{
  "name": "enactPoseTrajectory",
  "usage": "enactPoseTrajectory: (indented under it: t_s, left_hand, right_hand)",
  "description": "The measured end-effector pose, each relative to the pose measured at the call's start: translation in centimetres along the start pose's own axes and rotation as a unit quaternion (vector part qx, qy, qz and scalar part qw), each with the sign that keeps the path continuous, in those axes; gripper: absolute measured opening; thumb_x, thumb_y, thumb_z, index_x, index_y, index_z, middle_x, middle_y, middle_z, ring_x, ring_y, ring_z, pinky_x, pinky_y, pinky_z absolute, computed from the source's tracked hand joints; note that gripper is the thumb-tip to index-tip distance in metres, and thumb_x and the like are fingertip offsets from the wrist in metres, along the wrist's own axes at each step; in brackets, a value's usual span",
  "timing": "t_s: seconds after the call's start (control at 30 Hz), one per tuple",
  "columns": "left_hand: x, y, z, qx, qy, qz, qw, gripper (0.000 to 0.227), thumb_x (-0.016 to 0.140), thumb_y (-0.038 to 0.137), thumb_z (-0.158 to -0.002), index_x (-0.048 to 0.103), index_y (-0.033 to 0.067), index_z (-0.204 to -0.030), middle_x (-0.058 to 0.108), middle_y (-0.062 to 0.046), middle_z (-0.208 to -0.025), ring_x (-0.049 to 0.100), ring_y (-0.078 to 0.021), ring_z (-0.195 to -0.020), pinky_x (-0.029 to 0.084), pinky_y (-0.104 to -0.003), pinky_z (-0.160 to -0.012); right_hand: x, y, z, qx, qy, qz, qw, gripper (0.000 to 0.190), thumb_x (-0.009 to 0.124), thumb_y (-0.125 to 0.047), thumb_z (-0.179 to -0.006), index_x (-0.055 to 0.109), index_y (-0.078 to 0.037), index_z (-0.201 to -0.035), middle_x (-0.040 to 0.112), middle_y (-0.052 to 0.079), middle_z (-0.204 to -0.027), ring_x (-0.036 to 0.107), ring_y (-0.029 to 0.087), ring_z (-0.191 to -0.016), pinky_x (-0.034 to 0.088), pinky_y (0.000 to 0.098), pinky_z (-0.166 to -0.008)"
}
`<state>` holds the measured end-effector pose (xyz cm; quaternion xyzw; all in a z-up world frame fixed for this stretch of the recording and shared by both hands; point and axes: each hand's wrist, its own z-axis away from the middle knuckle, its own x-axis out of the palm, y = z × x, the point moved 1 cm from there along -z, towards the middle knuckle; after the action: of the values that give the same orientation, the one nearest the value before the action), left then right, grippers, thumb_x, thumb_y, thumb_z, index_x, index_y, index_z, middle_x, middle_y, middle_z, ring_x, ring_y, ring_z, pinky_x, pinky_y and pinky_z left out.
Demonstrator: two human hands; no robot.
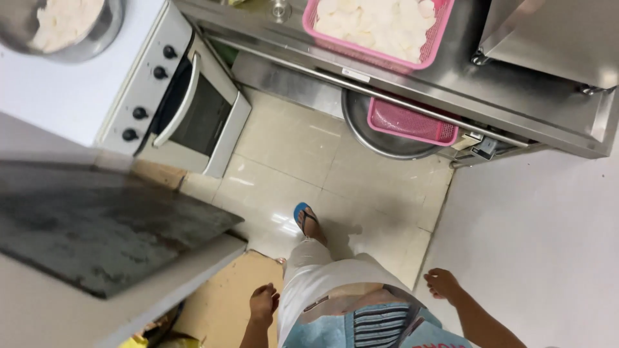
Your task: Preparing food items by sorting slices, placing them in a fryer, and then inspecting or breaking apart slices in a bowl.
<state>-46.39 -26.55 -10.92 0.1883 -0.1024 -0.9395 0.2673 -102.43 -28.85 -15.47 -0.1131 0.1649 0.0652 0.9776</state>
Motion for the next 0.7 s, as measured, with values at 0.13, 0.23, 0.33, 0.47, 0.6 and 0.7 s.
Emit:
enactPoseTrajectory:
  t_s: [0.13, 0.23, 0.33, 0.47, 0.6, 0.7]
  left_hand:
    - [2.5, 9.2, -2.4, 0.068, -0.060, -0.014, 0.996, 0.023, 0.070, 0.014, -0.097, 0.066, 0.0000, -0.115, 0.066, -0.016, -0.090, 0.061, -0.0241, -0.074, 0.055, -0.037, -0.068]
    - [4.8, 15.8, -7.2, 0.143, -0.088, -0.029, 0.985, 0.015, 0.071, 0.016, -0.098, 0.067, 0.0034, -0.106, 0.070, -0.013, -0.093, 0.065, -0.0215, -0.074, 0.055, -0.033, -0.064]
    - [9.1, 23.6, -6.9, 0.214, -0.100, -0.086, 0.968, 0.042, 0.073, 0.015, -0.093, 0.060, -0.0017, -0.129, 0.071, -0.016, -0.103, 0.069, -0.0205, -0.075, 0.062, -0.029, -0.069]
    - [15.3, 31.7, -1.3, 0.254, -0.145, -0.071, 0.954, 0.028, 0.069, 0.014, -0.095, 0.063, 0.0040, -0.120, 0.071, -0.011, -0.102, 0.065, -0.0158, -0.076, 0.060, -0.027, -0.071]
    - [20.3, 37.1, 6.0, 0.312, -0.189, -0.055, 0.929, 0.029, 0.068, 0.014, -0.099, 0.062, 0.0030, -0.125, 0.072, -0.011, -0.110, 0.068, -0.0143, -0.085, 0.060, -0.028, -0.079]
    - [22.8, 39.5, 7.6, 0.336, -0.206, -0.061, 0.917, 0.028, 0.067, 0.012, -0.100, 0.062, 0.0029, -0.126, 0.072, -0.011, -0.110, 0.068, -0.0142, -0.087, 0.060, -0.028, -0.081]
  right_hand:
    - [0.7, -5.5, 1.0, -0.050, 0.046, -0.035, 0.997, 0.043, 0.072, -0.013, -0.099, 0.063, 0.003, -0.138, 0.071, 0.024, -0.089, 0.063, 0.031, -0.070, 0.059, 0.0411, -0.064]
    - [2.2, -12.1, 3.4, -0.105, 0.066, -0.041, 0.991, 0.056, 0.072, -0.019, -0.096, 0.057, -0.002, -0.147, 0.074, 0.023, -0.099, 0.068, 0.030, -0.080, 0.059, 0.0412, -0.072]
    - [3.2, -17.7, 5.9, -0.220, 0.107, -0.094, 0.965, 0.054, 0.082, -0.014, -0.089, 0.064, 0.004, -0.137, 0.066, 0.035, -0.127, 0.070, 0.038, -0.095, 0.062, 0.0430, -0.076]
    - [2.0, -26.4, 7.4, -0.320, 0.111, -0.085, 0.937, 0.049, 0.080, -0.003, -0.087, 0.066, -0.001, -0.134, 0.069, 0.026, -0.125, 0.071, 0.034, -0.093, 0.062, 0.0393, -0.077]
    - [-0.2, -40.0, 12.8, -0.479, 0.159, -0.031, 0.863, 0.024, 0.077, 0.003, -0.090, 0.071, -0.001, -0.113, 0.071, 0.018, -0.093, 0.061, 0.025, -0.075, 0.053, 0.0386, -0.070]
    - [-1.1, -49.3, 13.2, -0.513, 0.186, -0.013, 0.838, 0.020, 0.079, -0.006, -0.094, 0.072, -0.006, -0.113, 0.073, 0.011, -0.089, 0.061, 0.020, -0.074, 0.051, 0.0335, -0.070]
